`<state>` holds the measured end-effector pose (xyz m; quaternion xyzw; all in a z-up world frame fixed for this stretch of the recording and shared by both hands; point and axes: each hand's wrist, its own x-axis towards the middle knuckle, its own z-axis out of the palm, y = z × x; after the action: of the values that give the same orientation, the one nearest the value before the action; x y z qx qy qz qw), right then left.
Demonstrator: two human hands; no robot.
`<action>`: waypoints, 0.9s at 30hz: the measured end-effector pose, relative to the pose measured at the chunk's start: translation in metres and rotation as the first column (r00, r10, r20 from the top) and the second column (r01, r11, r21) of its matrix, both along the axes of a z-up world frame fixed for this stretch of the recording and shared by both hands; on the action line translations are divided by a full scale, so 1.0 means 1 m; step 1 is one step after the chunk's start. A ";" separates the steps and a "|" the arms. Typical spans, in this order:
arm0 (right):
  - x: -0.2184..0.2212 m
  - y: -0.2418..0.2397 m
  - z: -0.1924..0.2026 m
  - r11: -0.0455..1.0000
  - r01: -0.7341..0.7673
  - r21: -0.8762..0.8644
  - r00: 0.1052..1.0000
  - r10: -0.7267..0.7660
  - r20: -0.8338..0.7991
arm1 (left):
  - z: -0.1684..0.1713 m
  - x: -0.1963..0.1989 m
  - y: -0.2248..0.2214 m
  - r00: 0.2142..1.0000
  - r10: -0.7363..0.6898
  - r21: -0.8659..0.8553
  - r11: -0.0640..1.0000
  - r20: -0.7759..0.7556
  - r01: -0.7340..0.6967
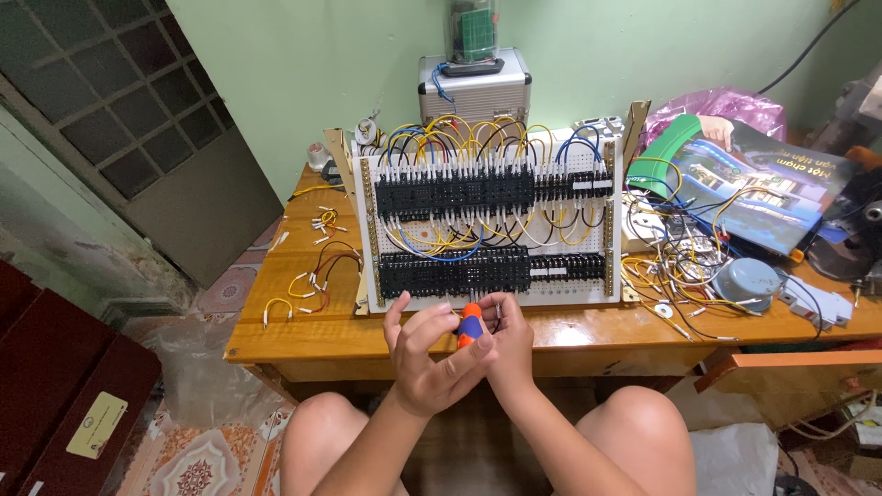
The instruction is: Connecting wires to a terminal block using a screwdriver on an electrical panel.
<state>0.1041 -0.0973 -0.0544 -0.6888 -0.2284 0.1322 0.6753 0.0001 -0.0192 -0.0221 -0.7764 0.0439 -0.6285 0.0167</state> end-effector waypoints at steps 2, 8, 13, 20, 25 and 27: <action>-0.001 -0.001 0.003 1.000 -0.005 0.001 1.000 0.005 0.001 | 0.005 0.000 -0.002 1.000 -0.001 -0.003 1.000 0.007 0.001; -0.002 -0.001 0.005 1.000 -0.015 -0.005 0.999 0.015 0.035 | 0.009 0.000 -0.009 1.000 0.015 -0.019 1.000 0.028 -0.015; 0.000 0.001 0.004 1.000 -0.006 -0.016 0.997 0.007 0.072 | 0.007 -0.002 -0.008 0.999 -0.032 -0.049 0.998 -0.014 0.031; 0.001 -0.001 0.001 0.999 -0.040 -0.009 0.999 0.040 0.003 | 0.010 -0.001 -0.008 1.000 -0.015 -0.040 0.999 -0.014 0.015; 0.003 -0.002 -0.005 0.998 -0.052 0.039 0.995 0.049 0.089 | 0.006 -0.001 -0.011 0.999 -0.044 -0.066 0.997 -0.018 0.043; 0.000 -0.006 -0.002 0.999 -0.018 0.029 0.992 0.014 0.122 | 0.004 0.000 -0.010 0.996 -0.073 -0.062 0.996 -0.041 0.070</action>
<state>0.1040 -0.1032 -0.0568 -0.6834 -0.2766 0.0919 0.6694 0.0001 -0.0294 -0.0185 -0.7878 0.0532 -0.6129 -0.0302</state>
